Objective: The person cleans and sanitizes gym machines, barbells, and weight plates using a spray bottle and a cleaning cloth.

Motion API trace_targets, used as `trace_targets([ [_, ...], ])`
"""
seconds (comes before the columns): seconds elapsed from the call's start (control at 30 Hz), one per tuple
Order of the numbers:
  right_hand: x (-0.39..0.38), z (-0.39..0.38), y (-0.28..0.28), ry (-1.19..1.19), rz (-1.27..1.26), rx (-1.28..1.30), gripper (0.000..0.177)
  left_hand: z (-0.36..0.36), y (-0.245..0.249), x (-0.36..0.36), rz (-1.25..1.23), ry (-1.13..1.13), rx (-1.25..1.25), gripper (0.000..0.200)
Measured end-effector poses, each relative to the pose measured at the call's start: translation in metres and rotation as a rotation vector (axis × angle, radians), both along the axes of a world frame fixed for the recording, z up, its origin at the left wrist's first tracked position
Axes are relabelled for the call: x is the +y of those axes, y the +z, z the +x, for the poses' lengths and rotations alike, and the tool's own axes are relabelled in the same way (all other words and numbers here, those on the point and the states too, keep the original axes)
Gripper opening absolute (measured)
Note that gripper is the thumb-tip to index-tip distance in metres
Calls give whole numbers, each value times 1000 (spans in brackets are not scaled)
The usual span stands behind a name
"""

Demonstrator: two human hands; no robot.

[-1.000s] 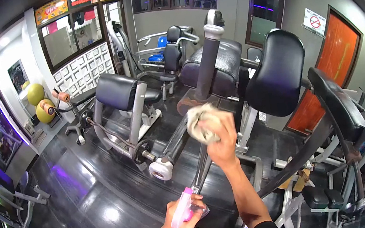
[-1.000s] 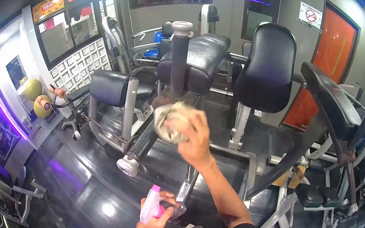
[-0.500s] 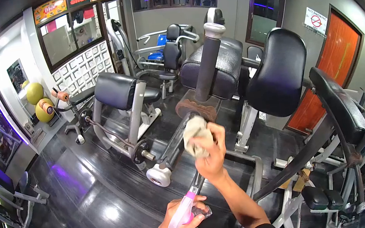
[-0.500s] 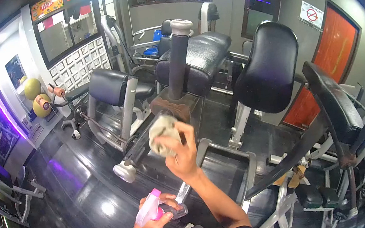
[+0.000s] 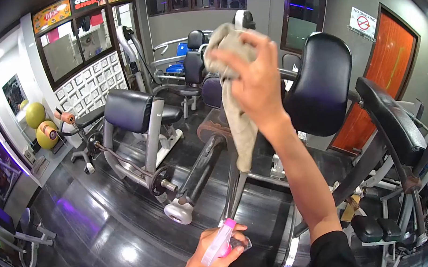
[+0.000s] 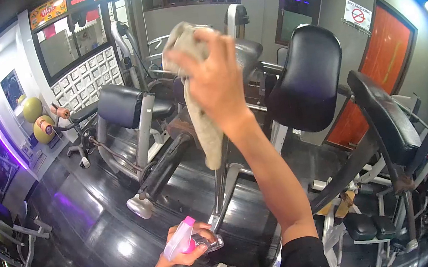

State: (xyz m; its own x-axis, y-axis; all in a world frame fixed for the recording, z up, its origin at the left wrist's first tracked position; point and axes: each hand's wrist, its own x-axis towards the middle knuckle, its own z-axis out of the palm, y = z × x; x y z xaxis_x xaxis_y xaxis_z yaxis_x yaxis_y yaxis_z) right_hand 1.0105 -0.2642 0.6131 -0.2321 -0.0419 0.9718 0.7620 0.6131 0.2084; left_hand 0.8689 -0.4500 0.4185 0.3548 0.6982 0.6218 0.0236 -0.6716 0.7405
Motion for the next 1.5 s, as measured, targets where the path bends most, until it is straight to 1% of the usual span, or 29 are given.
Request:
trace_targets([
  [0.03, -1, -2, -9, -39, -80, -82, 43, 0, 0, 1, 5, -4, -19, 18],
  [0.07, -3, -1, -21, -34, -66, -169, 37, 0, -1, 2, 10, -1, -21, 18],
  [0.13, -15, -1, -53, 166, -316, -249, 35, -3, -3, 0, 7, 1, -38, 21],
  [0.2, -26, 2, -67, 194, -340, -243, 36, -7, -3, -4, -20, 7, -50, 22],
  [0.27, -29, 9, -62, 229, -426, -231, 39, -11, -3, -8, -47, 22, -66, 23],
  [0.4, -5, 9, -26, 62, -101, -137, 45, -20, 1, -17, 4, 35, -79, 27],
  [0.47, 8, 6, -5, 42, 21, -13, 49, -23, 1, -21, -4, 35, -108, 30],
  [0.5, 5, 5, 3, 56, -16, 86, 51, -26, 2, -22, 12, 32, -103, 32],
  [0.57, 4, 1, -1, 77, -31, 131, 51, -30, 3, -26, 30, 33, -94, 35],
  [0.6, 2, -1, -6, 90, -44, 175, 50, -31, 4, -28, 15, 25, -146, 35],
  [0.63, -2, -2, -20, 126, -119, 156, 50, -32, 4, -29, 1, 15, -199, 36],
  [0.67, -9, -3, -38, 127, -117, 156, 50, -35, 2, -31, 3, 15, -199, 36],
  [0.73, -27, -3, -70, 142, -353, 3, 49, -43, -2, -35, -67, 85, -191, 34],
  [0.77, -38, -3, -76, 143, -356, 1, 49, -46, -3, -36, -70, 86, -193, 34],
  [0.83, -64, 0, -82, 252, -574, 175, 47, -52, -5, -34, -75, 63, -212, 34],
  [0.87, -75, 2, -86, 249, -576, 175, 47, -55, -7, -34, -77, 59, -212, 34],
  [0.93, -98, 5, -98, 385, -693, 156, 47, -61, -12, -37, -91, 114, -140, 37],
  [1.0, -121, -1, -119, 581, -672, 137, 46, -65, -14, -36, -92, 111, -142, 38],
  [1.07, -142, -19, -149, 683, -571, 322, 44, -68, -15, -34, -99, 105, -144, 39],
  [1.1, -149, -19, -168, 698, -535, 268, 45, -70, -14, -35, -144, 96, -153, 40],
  [1.13, -154, -25, -170, 713, -499, 213, 46, -73, -13, -35, -188, 86, -161, 41],
  [1.17, -164, -35, -168, 585, -407, 188, 47, -77, -8, -35, -192, 74, -160, 41],
  [1.2, -159, -43, -168, 435, -154, 93, 49, -82, -1, -34, -115, 93, -103, 41],
  [1.23, -156, -51, -162, 363, -80, 86, 46, -87, 4, -32, -35, 112, -46, 41],
  [1.27, -156, -58, -155, 290, -5, 76, 43, -93, 2, -31, -37, 98, -47, 41],
  [1.33, -176, -65, -134, 13, -175, -10, 49, -103, -5, -28, -134, 22, -54, 32],
  [1.37, -174, -73, -121, -44, -235, -7, 45, -106, -6, -24, -138, 4, -53, 32],
  [1.43, -171, -80, -88, -25, -444, 3, 42, -112, -5, -18, -142, -103, -200, 21],
  [1.5, -162, -84, -65, 114, -660, 73, 42, -119, -5, -14, -193, -143, -210, 18],
])
